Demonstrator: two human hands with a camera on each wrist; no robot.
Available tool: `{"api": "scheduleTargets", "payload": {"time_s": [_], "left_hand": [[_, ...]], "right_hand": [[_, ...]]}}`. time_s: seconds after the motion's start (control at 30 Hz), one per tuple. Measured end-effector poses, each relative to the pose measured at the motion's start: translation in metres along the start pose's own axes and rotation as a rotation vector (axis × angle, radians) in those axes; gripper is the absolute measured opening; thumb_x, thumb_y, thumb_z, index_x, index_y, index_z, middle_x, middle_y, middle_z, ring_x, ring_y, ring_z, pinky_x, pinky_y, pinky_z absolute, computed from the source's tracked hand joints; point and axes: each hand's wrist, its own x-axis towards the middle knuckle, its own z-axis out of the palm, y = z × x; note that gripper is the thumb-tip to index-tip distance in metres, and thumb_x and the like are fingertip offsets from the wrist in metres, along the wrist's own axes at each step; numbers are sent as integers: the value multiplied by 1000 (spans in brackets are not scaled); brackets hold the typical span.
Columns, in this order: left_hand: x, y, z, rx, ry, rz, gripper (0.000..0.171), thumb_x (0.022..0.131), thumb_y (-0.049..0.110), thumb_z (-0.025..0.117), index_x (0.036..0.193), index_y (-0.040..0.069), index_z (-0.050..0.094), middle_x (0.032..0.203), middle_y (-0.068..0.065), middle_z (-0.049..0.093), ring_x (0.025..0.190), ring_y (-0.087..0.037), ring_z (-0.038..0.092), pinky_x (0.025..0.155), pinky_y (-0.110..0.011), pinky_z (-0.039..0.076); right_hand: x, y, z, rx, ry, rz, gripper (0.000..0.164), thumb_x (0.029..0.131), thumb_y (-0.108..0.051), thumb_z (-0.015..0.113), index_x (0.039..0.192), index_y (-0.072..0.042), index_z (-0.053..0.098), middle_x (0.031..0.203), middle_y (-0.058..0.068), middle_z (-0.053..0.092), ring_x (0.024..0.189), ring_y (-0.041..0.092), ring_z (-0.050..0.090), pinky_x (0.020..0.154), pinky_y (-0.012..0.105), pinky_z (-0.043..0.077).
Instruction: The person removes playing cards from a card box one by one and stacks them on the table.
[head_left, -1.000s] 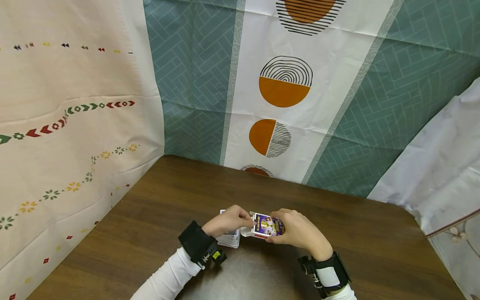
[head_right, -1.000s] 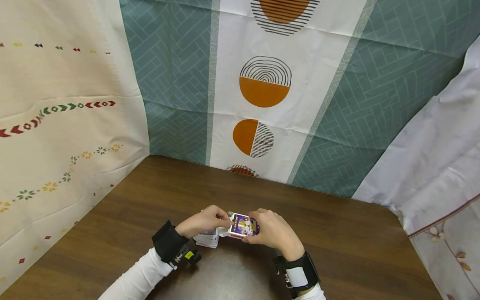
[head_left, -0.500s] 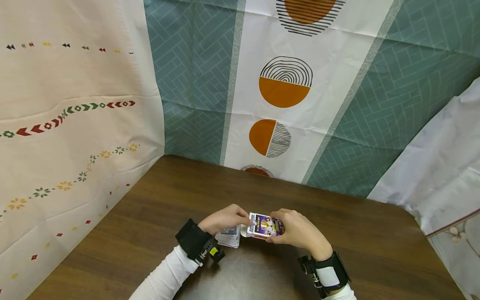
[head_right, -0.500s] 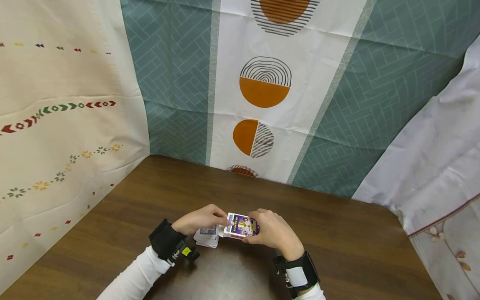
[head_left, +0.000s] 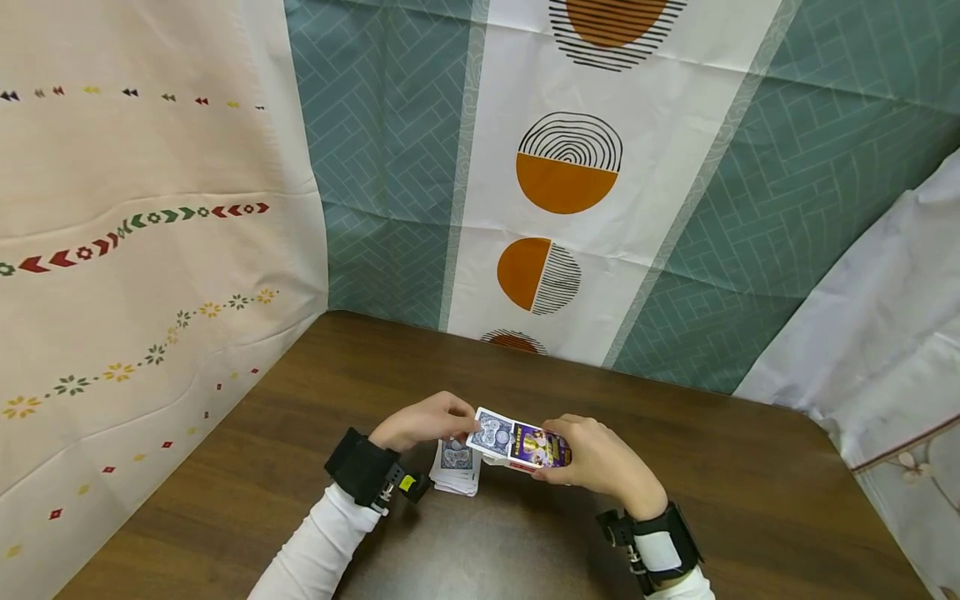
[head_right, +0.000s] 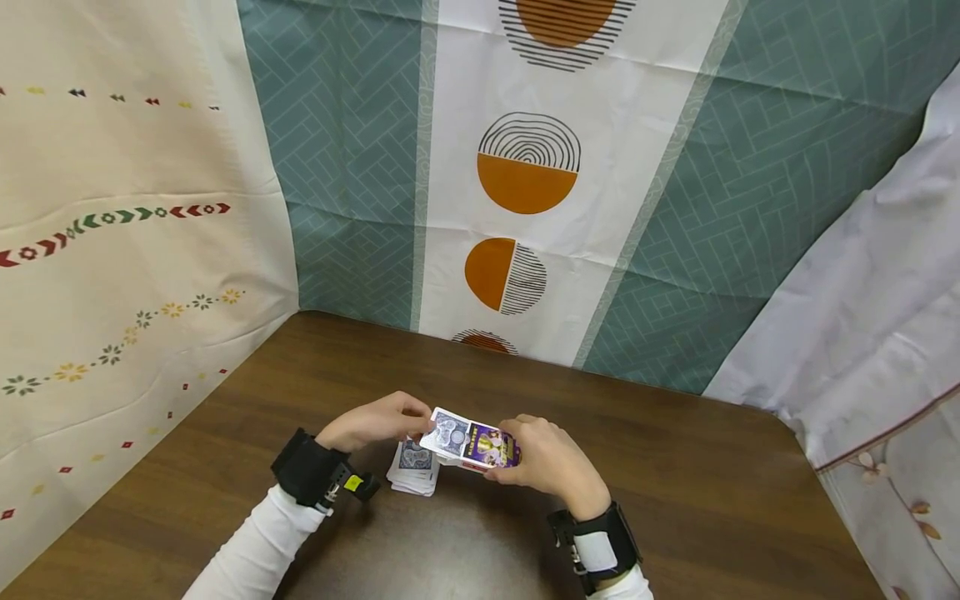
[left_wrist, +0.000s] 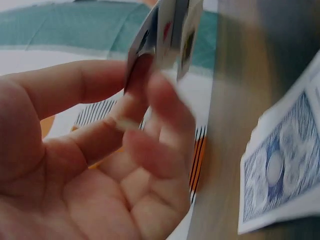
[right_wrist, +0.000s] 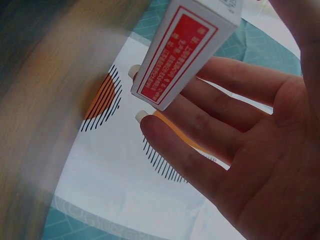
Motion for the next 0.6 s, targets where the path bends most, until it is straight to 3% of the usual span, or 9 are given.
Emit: {"api": "scheduleTargets", "payload": {"time_s": [0.23,0.47,0.6], "left_hand": [[-1,-1,-2,-54,-65,-12,22,98,12,53,102,-5,67,84,-6,67,73,-21,63,65,-26,43],[2,-1,6,-60,-36,-21,22,94,14,60,102,-4,69,77,0,61,64,-13,49,60,-25,39],[5,0,11,-73,-37,-18,24,92,18,64,100,-3,72,79,0,62,70,-14,51,64,-26,39]], "right_hand": [[0,0,1,0,1,2,58,69,-42,85,110,-5,67,98,1,68,80,8,56,71,27,51],[1,0,2,16,-16,-8,58,70,-41,84,111,-5,67,98,1,68,81,9,57,72,27,51],[2,-1,2,13,-13,-15,58,70,-41,84,111,-5,67,98,1,68,80,9,57,71,26,51]]}}
